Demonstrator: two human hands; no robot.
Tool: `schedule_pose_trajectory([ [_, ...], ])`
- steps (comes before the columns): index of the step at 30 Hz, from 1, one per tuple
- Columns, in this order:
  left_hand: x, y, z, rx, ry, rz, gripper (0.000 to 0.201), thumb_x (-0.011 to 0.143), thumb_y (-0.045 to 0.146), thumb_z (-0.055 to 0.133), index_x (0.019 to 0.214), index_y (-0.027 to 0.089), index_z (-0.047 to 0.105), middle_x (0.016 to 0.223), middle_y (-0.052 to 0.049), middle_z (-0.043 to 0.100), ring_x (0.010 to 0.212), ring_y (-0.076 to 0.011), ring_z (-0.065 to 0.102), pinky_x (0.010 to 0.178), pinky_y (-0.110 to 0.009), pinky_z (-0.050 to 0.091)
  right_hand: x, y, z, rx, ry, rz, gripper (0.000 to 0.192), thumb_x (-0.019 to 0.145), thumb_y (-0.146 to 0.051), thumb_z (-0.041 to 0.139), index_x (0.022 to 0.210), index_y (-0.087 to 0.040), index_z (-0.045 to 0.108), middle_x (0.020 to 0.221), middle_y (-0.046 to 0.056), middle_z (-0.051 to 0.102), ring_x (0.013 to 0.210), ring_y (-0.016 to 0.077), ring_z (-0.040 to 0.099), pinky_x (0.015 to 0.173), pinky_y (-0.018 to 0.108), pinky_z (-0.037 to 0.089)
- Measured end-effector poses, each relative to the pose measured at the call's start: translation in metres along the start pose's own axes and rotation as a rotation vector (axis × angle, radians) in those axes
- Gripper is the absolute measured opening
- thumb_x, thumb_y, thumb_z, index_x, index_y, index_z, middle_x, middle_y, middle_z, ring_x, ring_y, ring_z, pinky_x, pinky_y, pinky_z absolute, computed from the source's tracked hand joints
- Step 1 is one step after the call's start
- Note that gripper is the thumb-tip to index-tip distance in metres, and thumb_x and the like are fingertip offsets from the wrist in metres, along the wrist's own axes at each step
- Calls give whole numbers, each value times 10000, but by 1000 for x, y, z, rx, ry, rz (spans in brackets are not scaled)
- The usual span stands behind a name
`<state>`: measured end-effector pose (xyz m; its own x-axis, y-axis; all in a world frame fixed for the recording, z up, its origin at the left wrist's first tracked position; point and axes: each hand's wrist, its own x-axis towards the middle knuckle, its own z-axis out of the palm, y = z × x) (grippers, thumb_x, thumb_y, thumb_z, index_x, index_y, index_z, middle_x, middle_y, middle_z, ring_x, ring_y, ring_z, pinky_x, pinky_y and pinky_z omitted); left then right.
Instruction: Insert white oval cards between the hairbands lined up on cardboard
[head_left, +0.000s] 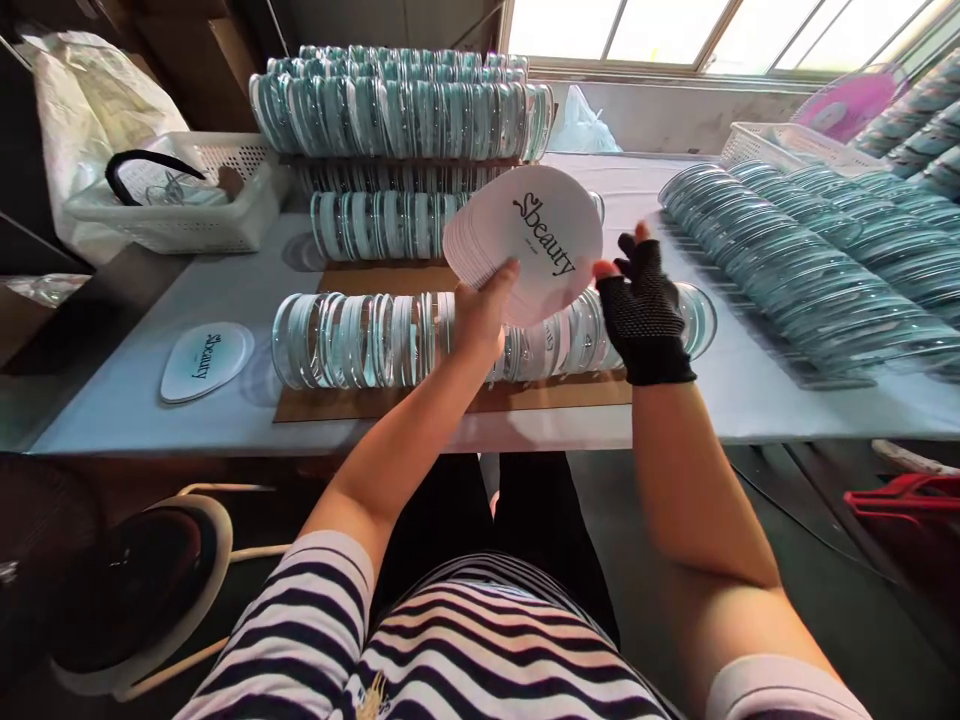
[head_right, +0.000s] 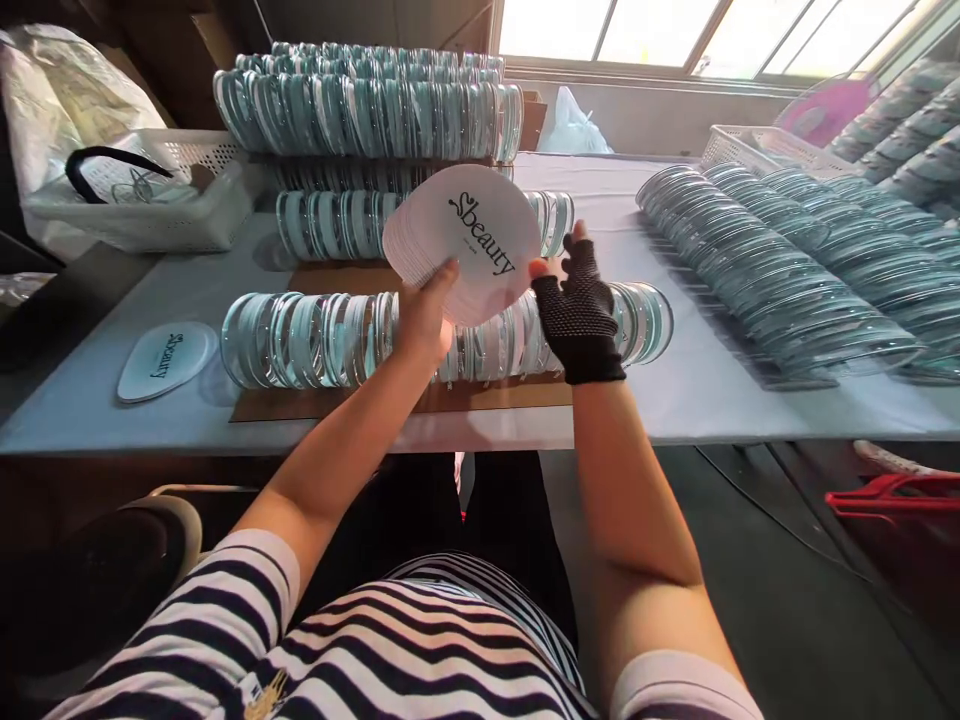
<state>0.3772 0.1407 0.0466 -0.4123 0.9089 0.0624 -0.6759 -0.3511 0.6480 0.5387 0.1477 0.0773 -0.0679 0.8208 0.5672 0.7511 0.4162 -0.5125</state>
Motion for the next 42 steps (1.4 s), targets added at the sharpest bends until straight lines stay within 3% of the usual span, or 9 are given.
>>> schedule_pose_trajectory([
  [4, -18, 6, -18, 29, 111, -41, 294, 727, 187, 831, 999, 259, 746, 1078, -10, 766, 1304, -262, 585, 1127, -422, 473, -24, -28, 14, -204, -34, -174, 696, 921, -452, 447, 1530, -136, 329, 1513, 210, 430, 1418, 332, 402, 1051, 533, 447],
  [8, -27, 15, -25, -14, 101, -83, 302, 742, 159, 801, 1032, 218, 742, 1053, -43, 773, 1257, -291, 621, 1102, -480, 495, -44, -52, 27, -243, -18, -55, 588, 943, -461, 384, 1405, -115, 495, 1308, 227, 592, 1241, 341, 560, 967, 502, 504],
  [12, -25, 32, -12, -64, -75, -131, 350, 785, 140, 766, 1122, 220, 724, 1112, -45, 764, 1284, -309, 598, 1121, -502, 469, -48, -49, 9, -200, 274, 90, 598, 906, -547, 384, 1222, -91, 608, 1130, 233, 669, 1045, 331, 652, 866, 475, 544],
  [15, 1, 46, -3, -120, -54, -91, 356, 824, 107, 713, 1171, 186, 703, 1181, -76, 742, 1303, -310, 582, 1113, -466, 478, -69, -42, -28, -243, 483, 105, 652, 852, -602, 452, 1183, -68, 626, 1086, 261, 683, 977, 354, 674, 799, 475, 552],
  [19, 51, 46, -13, -214, 94, -170, 464, 875, 161, 670, 1328, 239, 615, 1294, -67, 693, 1334, -266, 558, 1115, -444, 470, -112, -42, -54, -442, 61, 96, 479, 872, -527, 488, 1084, -144, 683, 810, 176, 708, 718, 325, 677, 614, 412, 514],
  [23, 70, 29, -34, -255, 131, -209, 437, 878, 261, 688, 1311, 270, 631, 1317, -70, 679, 1339, -254, 553, 1125, -432, 453, -125, -52, -33, -470, -235, 58, 415, 893, -405, 433, 1158, -187, 667, 783, 128, 708, 651, 278, 648, 567, 351, 462],
  [32, 65, 25, -38, -244, 119, -193, 350, 883, 190, 648, 1225, 258, 672, 1280, -57, 699, 1320, -242, 567, 1100, -415, 465, -86, -66, -30, -314, -362, -21, 388, 807, -293, 441, 1103, -176, 664, 834, 99, 719, 698, 243, 629, 601, 321, 466],
  [39, 59, 25, -38, -274, 121, -206, 360, 870, 233, 700, 1224, 287, 674, 1293, -50, 693, 1326, -253, 563, 1137, -429, 432, -71, -59, 39, -423, -506, 83, 421, 926, -302, 416, 1290, -129, 539, 903, 145, 722, 777, 275, 655, 626, 305, 399],
  [42, 58, 27, -36, -264, 125, -206, 413, 874, 192, 682, 1279, 262, 644, 1349, -65, 660, 1328, -264, 563, 1125, -444, 448, -70, -60, 38, -459, -539, 44, 446, 983, -454, 388, 1274, -148, 530, 871, 119, 718, 736, 258, 652, 612, 289, 367],
])
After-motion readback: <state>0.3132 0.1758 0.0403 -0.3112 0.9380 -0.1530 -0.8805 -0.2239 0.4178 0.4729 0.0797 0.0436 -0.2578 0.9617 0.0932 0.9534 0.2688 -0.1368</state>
